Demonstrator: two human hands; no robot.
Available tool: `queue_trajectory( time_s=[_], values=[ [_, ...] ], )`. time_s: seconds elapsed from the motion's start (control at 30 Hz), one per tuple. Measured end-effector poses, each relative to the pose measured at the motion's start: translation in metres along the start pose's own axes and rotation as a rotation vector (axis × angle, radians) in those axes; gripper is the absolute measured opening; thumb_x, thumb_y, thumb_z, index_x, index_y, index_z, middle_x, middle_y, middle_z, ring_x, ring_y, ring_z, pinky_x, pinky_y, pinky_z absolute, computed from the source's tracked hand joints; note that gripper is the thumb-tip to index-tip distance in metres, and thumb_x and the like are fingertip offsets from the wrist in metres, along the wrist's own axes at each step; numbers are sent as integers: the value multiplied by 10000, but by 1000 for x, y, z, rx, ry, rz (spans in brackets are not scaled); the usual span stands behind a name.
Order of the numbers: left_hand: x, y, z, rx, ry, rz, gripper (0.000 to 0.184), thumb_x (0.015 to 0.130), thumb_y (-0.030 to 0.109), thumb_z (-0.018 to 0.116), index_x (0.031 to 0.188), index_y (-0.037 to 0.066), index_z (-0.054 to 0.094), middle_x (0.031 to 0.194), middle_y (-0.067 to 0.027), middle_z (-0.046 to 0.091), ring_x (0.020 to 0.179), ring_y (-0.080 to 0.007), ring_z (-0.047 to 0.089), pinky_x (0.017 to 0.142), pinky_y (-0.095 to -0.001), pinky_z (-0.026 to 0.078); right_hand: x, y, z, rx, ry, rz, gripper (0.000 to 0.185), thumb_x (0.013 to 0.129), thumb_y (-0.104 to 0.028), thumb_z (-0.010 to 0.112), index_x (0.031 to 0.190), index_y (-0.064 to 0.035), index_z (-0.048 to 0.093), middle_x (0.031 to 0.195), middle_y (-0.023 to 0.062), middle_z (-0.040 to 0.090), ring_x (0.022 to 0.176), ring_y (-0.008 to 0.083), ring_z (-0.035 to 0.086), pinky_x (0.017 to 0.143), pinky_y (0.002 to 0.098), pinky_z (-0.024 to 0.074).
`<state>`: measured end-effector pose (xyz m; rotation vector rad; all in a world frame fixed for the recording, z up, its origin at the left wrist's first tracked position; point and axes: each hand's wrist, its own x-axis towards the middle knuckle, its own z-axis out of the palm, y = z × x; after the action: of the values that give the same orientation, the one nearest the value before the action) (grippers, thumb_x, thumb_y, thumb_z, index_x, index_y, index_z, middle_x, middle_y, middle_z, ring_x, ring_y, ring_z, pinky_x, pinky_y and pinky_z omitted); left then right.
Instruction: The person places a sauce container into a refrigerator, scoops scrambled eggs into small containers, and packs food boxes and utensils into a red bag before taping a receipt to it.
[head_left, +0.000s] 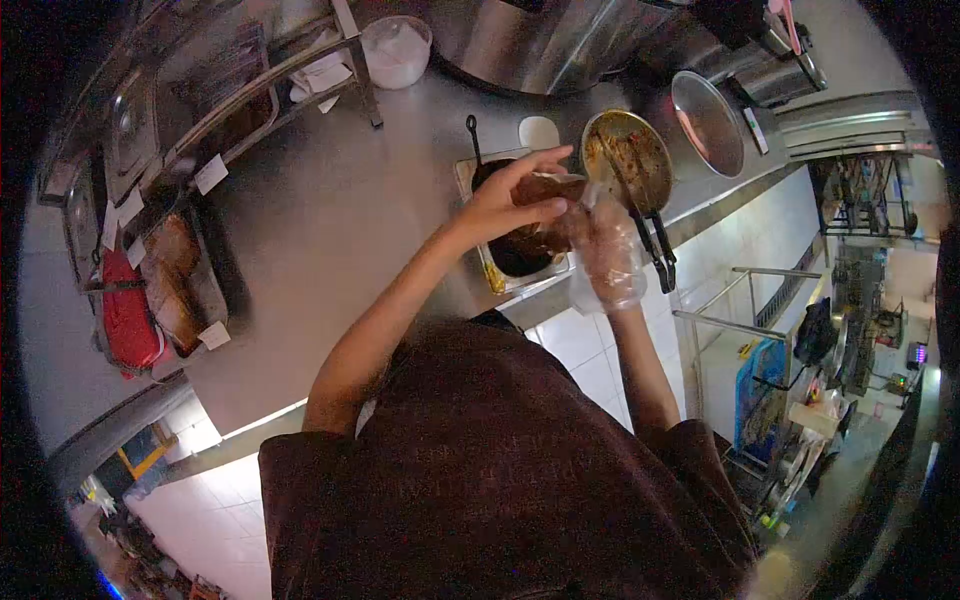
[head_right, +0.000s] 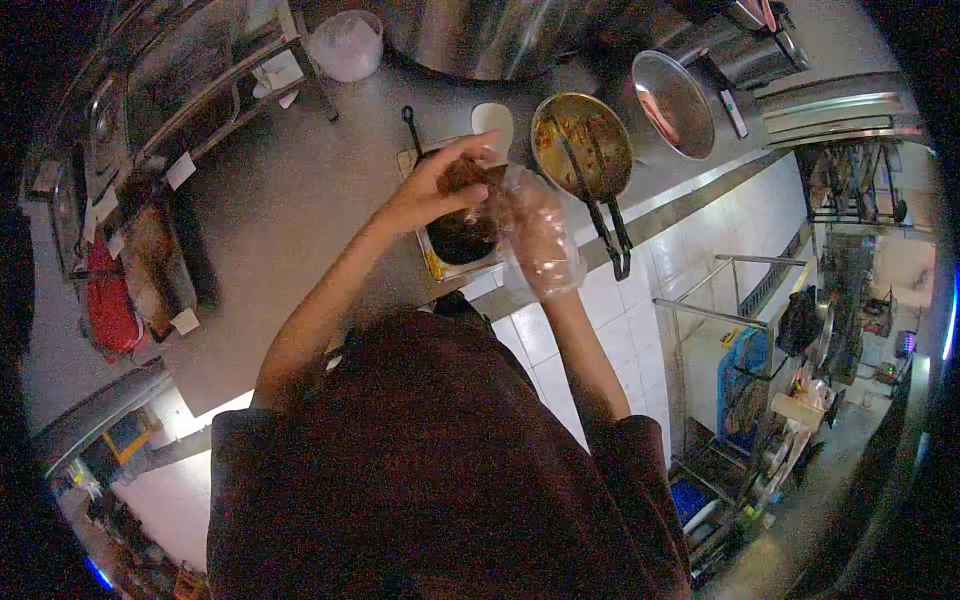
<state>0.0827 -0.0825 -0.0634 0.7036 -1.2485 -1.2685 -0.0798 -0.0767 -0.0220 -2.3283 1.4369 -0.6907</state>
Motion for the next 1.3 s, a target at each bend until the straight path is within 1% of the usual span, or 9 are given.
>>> queue_trajectory(
  time_s=[0.2, 0.4, 0.57, 0.67, 0.8, 0.87, 0.93, 1.07, 1.3],
  values=[
    [-5, 6, 4, 40, -15, -122, 353, 789, 209, 620, 1091, 46, 536, 960, -29, 549, 899, -111, 505, 821, -251, 387, 9, 0, 18, -198, -47, -112, 241, 758, -148, 557, 958, -40, 478, 801, 203, 547, 715, 353, 551, 609, 413, 455],
    [-2, 3, 3, 178, 155, 0, 254, 811, 204, 594, 981, 18, 565, 869, -7, 524, 778, -82, 496, 701, -212, 389, 3, -7, 9, 827, -116, 47, 319, 813, -179, 539, 1053, -32, 387, 912, 98, 504, 825, 208, 513, 741, 315, 430],
    [-4, 15, 21, 73, 307, -181, 281, 847, 197, 539, 1057, 15, 493, 876, -16, 492, 820, -86, 480, 729, -197, 373, -1, 2, -8, 853, -336, 251, 555, 740, -205, 639, 1179, -14, 358, 1081, 113, 470, 1024, 177, 447, 880, 302, 365],
    [0, 12, 19, 110, 65, -206, 415, 892, 311, 407, 1206, 39, 395, 1215, -91, 403, 1146, -179, 349, 974, -277, 244, 6, -5, -6, 764, -445, 378, 558, 719, -241, 656, 1167, -18, 409, 1068, 107, 516, 977, 196, 496, 857, 305, 389],
    [0, 0, 18, 406, -67, -169, 569, 907, 338, 332, 1336, 38, 108, 1152, -146, 387, 1171, -235, 302, 1013, -442, 40, 17, -16, -13, 364, -445, 311, 525, 734, -283, 604, 1159, -22, 440, 963, 148, 580, 861, 211, 554, 757, 335, 433],
    [3, -17, 12, 761, -112, -93, 627, 907, 354, 294, 1351, 41, -19, 1234, -196, 333, 1256, -290, 207, 1002, -499, -79, 18, 3, 8, 509, -386, 245, 457, 754, -286, 562, 1098, 2, 476, 922, 181, 584, 848, 225, 556, 734, 353, 430],
    [6, -1, 10, 890, -177, -82, 582, 906, 334, 304, 1330, 22, 55, 1278, -231, 271, 1278, -319, 140, 1001, -533, -45, 19, 11, 26, 711, -278, 191, 396, 776, -261, 536, 1059, 14, 496, 927, 211, 582, 831, 271, 570, 706, 364, 436],
    [6, 2, 6, 954, -153, 21, 454, 899, 286, 341, 1233, 8, 212, 1246, -248, 287, 1256, -356, 186, 999, -567, 51, 26, 23, 36, 295, -182, 154, 301, 778, -172, 520, 1011, 19, 512, 852, 254, 573, 776, 375, 562, 645, 409, 438],
    [-5, 49, 1, 809, 124, 193, 266, 826, 170, 526, 1018, -2, 458, 990, -178, 486, 987, -330, 470, 864, -375, 363, 29, -2, 21, 46, -21, -126, 273, 756, -104, 524, 1012, -9, 507, 710, 222, 545, 676, 392, 531, 590, 455, 416]
  ],
)
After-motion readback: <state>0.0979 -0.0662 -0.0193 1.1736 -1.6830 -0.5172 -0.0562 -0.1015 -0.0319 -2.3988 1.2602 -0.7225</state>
